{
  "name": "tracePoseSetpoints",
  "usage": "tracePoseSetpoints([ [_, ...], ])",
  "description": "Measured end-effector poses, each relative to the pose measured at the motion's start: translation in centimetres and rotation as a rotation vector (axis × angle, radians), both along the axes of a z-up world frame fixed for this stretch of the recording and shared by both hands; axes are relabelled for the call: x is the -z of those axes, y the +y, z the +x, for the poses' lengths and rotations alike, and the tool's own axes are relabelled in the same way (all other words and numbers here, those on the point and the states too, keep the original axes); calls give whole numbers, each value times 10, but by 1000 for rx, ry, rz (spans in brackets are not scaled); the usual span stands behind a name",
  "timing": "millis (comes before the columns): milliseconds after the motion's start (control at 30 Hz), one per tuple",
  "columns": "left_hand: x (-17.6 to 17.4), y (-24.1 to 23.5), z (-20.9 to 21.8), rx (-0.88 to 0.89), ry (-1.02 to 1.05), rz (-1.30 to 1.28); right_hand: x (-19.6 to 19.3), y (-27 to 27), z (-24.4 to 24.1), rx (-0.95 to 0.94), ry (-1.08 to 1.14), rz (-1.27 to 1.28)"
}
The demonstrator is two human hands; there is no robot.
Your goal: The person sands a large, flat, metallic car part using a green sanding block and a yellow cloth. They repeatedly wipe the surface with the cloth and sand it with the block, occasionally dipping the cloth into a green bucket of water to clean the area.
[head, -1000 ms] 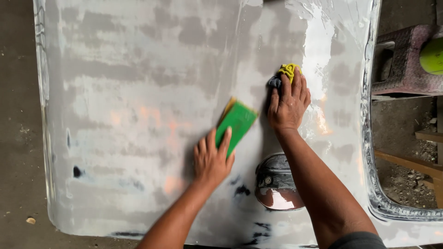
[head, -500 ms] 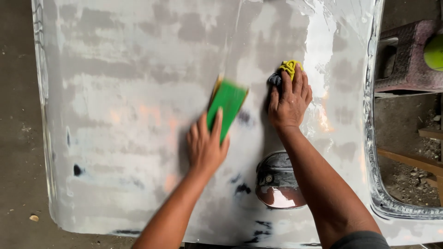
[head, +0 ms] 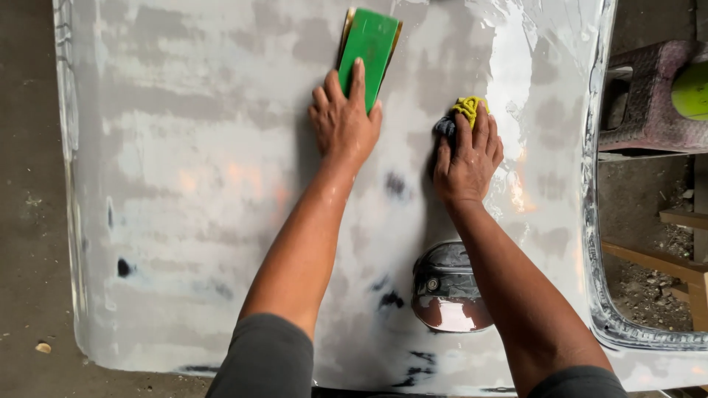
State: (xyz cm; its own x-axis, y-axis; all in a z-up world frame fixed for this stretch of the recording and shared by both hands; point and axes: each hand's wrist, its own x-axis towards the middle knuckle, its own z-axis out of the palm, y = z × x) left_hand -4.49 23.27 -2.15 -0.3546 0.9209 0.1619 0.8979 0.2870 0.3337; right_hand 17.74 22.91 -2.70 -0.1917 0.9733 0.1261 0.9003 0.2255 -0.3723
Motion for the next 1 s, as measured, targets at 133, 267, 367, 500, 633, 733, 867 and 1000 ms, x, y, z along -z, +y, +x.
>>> tracePoseSetpoints([
  [133, -20, -109, 13, 31, -33, -34, 2, -1, -1, -2, -8, -10],
  [267, -19, -192, 30, 80, -94, -126, 2, -1, 1, 7, -23, 5],
  [367, -11, -170, 26, 39, -84, -104, 3, -1, -1, 7, -13, 3],
  [500, 2, -55, -1, -38, -68, 65, -2, 1, -3, 9, 1, 5],
  [633, 3, -2, -13, -113, -74, 1, 5, -1, 0, 5, -3, 34],
  [733, -2, -39, -8, -86, -12, 34, 3, -1, -2, -12, -1, 41],
  [867, -20, -124, 9, -15, -80, -58, 0, -1, -3, 12, -10, 13],
  [1000, -11, -128, 10, -42, -73, -93, -2, -2, -4, 3, -26, 16],
])
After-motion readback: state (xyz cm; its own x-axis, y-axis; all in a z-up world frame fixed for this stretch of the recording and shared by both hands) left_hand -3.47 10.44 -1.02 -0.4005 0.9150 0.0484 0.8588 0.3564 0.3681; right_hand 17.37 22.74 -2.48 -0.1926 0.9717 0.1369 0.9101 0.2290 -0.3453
